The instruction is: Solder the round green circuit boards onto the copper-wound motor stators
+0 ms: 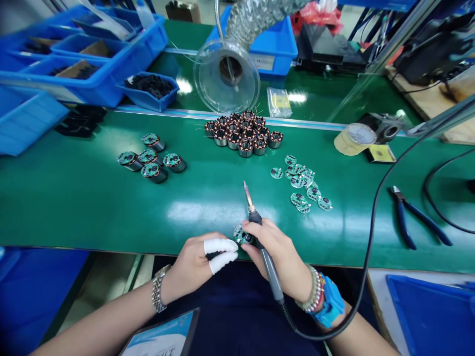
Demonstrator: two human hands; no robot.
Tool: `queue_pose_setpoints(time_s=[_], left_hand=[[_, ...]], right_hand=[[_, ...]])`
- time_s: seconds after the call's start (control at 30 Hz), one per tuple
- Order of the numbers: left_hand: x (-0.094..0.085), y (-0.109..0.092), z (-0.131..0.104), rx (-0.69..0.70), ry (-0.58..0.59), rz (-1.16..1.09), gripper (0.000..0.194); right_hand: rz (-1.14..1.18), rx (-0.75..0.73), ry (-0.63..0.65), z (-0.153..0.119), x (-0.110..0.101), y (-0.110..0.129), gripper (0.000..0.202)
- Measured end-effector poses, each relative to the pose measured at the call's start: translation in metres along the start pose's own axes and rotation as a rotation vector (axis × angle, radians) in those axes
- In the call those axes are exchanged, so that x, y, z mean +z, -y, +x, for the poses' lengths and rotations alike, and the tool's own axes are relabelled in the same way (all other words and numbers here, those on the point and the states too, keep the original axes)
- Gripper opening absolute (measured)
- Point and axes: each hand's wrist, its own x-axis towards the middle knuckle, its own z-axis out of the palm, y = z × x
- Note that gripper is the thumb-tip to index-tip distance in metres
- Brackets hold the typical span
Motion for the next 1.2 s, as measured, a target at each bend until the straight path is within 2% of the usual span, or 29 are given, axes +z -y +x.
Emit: queue_pose_setpoints(time_s=[0.17, 0.23, 0.3, 0.4, 0.63, 0.73, 0.8, 0.93, 1.2], left_hand=[[-0.009, -0.003, 0.010, -0.299, 0.068, -0.365, 0.009], [-0.013, -0.003, 0.012, -0.405, 0.053, -0.483, 0.007], [-0.014, -0.003, 0.012, -0.459, 0.028, -0.510, 0.006], [-0.011, -0.003, 0.010, -0.407, 0.042, -0.402, 0.004], [-0.002, -0.008, 0.010, -0.153, 0.017, -0.146, 0.009], [-0.002, -0.009, 0.013, -0.007, 0.002, -0.042, 0.013], [-0.003, -0.008, 0.013, 0.034, -0.025, -0.016, 0.015], [-0.008, -0.006, 0.013, -0.142, -0.074, -0.083, 0.010], [-0.008, -0.006, 0.017, -0.588, 0.005, -0.549, 0.008]], right_hand=[[-0.024, 0.015, -0.030, -0.001, 0.001, 0.002, 0.036], [-0.027, 0.021, -0.034, -0.002, 0.002, 0.002, 0.035], [-0.028, 0.023, -0.037, -0.002, 0.002, 0.003, 0.035], [-0.022, 0.021, -0.039, -0.002, 0.003, 0.002, 0.035], [-0.004, 0.019, -0.040, -0.002, 0.002, 0.000, 0.037], [0.005, 0.017, -0.032, -0.003, 0.002, 0.000, 0.037], [0.000, 0.021, -0.030, -0.003, 0.003, 0.000, 0.037], [-0.015, 0.034, -0.035, -0.002, 0.003, 0.001, 0.034], [-0.038, 0.003, -0.060, -0.003, 0.007, 0.004, 0.035]])
